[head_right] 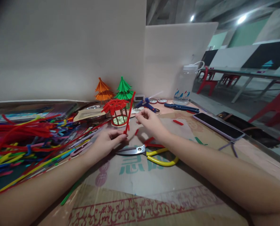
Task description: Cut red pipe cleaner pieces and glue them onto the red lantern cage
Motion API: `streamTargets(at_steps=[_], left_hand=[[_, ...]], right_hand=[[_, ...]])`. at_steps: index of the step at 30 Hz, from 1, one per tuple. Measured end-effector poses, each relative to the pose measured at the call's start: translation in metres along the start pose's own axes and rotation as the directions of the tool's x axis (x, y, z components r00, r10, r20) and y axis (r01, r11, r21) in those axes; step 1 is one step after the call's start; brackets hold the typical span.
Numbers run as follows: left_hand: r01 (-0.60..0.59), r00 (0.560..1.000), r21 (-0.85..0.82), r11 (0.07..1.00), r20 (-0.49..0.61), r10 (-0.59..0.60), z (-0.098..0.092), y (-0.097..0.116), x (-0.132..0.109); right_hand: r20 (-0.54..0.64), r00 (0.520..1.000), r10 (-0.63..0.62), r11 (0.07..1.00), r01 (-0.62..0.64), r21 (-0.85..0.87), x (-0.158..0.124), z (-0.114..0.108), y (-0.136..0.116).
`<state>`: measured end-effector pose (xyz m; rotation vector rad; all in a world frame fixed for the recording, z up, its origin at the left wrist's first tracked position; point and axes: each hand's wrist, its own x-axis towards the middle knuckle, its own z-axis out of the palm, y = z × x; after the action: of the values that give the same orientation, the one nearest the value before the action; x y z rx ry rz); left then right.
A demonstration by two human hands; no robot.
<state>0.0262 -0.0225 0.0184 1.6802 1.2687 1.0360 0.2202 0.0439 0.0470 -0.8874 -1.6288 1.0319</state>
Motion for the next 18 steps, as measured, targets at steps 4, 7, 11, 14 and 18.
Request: streamTargets(at_steps=[4, 7, 11, 14, 18], left_hand=[[-0.016, 0.999, -0.026, 1.000, 0.040, 0.017, 0.001, -0.004, 0.000], [-0.018, 0.999, -0.017, 1.000, 0.041, 0.019, 0.000, -0.003, 0.001], [-0.015, 0.999, 0.011, 1.000, 0.039, 0.015, -0.001, -0.001, 0.000], [-0.018, 0.999, 0.006, 1.000, 0.033, 0.017, -0.001, -0.001, 0.000], [-0.034, 0.999, 0.013, 0.999, 0.034, 0.034, -0.002, 0.000, 0.000]], right_hand=[[0.212, 0.976, 0.052, 0.977, -0.093, 0.190, 0.011, 0.013, -0.004], [0.358, 0.912, 0.200, 0.895, -0.319, 0.312, 0.016, 0.026, -0.009], [0.077, 0.995, 0.066, 0.863, -0.096, 0.497, 0.029, 0.011, -0.019], [-0.189, 0.980, 0.066, 0.913, 0.018, 0.408, 0.034, -0.013, -0.020], [0.040, 0.991, 0.127, 0.988, -0.130, 0.086, 0.013, -0.012, -0.013]])
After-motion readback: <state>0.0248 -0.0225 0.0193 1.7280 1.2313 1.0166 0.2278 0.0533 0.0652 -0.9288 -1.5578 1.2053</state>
